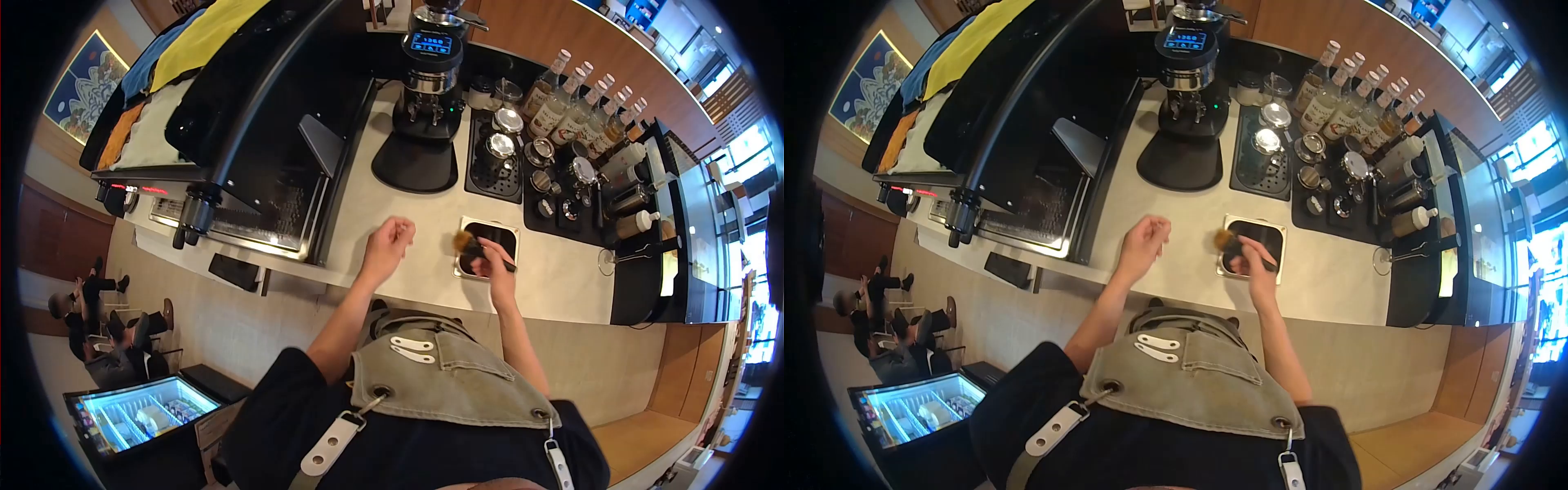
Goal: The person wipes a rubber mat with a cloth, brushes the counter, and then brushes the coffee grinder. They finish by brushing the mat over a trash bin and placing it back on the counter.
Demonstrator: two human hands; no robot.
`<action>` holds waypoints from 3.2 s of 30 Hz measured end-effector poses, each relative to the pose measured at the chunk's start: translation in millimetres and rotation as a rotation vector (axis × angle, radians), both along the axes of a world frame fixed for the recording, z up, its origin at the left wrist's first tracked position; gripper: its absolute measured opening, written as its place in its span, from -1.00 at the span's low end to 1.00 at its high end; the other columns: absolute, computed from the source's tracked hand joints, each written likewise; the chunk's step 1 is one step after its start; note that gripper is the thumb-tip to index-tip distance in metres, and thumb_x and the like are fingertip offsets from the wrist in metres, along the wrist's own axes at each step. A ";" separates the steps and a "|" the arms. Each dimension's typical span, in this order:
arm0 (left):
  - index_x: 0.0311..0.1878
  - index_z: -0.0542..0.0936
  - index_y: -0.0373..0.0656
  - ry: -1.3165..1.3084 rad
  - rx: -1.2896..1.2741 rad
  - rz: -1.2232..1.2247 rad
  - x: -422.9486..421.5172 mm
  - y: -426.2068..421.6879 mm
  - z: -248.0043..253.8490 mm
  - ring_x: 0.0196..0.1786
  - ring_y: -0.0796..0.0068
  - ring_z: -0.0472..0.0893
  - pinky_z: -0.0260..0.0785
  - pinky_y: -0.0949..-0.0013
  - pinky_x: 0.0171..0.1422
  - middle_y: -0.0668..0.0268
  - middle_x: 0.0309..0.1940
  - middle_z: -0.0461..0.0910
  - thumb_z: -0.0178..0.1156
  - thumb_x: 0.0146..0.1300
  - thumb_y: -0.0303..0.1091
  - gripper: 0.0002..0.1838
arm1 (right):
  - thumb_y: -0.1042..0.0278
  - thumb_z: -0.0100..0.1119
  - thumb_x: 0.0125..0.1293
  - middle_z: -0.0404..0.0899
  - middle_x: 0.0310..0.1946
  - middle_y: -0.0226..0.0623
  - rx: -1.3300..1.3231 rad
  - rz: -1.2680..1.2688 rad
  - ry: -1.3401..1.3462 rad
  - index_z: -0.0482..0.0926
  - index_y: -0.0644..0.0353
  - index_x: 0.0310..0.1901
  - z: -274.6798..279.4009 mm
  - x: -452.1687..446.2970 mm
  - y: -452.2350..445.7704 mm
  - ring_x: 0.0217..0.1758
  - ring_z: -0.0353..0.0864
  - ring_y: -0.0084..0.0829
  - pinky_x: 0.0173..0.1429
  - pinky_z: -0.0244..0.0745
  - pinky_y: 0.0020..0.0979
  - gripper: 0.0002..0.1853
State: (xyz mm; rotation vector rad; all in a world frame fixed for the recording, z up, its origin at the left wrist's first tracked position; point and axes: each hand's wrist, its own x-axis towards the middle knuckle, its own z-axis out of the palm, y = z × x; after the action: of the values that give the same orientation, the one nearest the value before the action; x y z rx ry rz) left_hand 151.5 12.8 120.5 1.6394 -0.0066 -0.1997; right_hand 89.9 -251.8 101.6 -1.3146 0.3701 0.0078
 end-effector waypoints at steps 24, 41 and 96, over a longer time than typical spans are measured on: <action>-0.14 0.68 -0.37 -0.701 0.276 0.406 -10.8 190.4 -13.5 -0.62 0.80 0.24 0.03 0.55 -0.56 0.52 -0.68 0.38 0.28 0.41 -0.53 -0.92 | 0.43 0.27 0.49 0.52 -0.07 -0.38 0.108 -0.457 -0.704 0.33 0.07 0.09 43.3 239.9 245.5 -0.08 0.53 -0.55 0.00 0.57 -0.44 -0.69; -0.19 0.70 -0.36 -0.860 0.407 0.437 -5.0 196.5 -30.7 -0.66 0.71 0.26 0.07 0.50 -0.57 0.46 -0.71 0.38 0.31 0.35 -0.54 -0.93 | 0.27 0.56 0.25 0.38 0.14 -0.16 -0.335 -0.476 -0.584 0.22 0.10 0.10 22.9 296.3 275.1 0.15 0.26 -0.24 0.13 0.35 -0.31 -0.37; -0.24 0.69 -0.30 -0.911 0.530 0.454 -2.4 193.5 -30.9 -0.68 0.69 0.28 0.10 0.50 -0.59 0.47 -0.73 0.38 0.33 0.34 -0.51 -0.94 | 0.16 0.08 0.58 0.55 -0.45 -0.37 0.382 -0.782 -0.513 0.46 0.13 -0.04 -1.4 332.2 156.5 -0.45 0.49 -0.55 -0.33 0.45 -0.50 -0.79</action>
State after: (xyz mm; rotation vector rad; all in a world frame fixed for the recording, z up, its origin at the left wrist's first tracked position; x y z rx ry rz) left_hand 149.1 206.3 89.6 2.0744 -0.2917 0.9711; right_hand 422.0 -95.3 100.2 -0.6914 0.3936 -0.8588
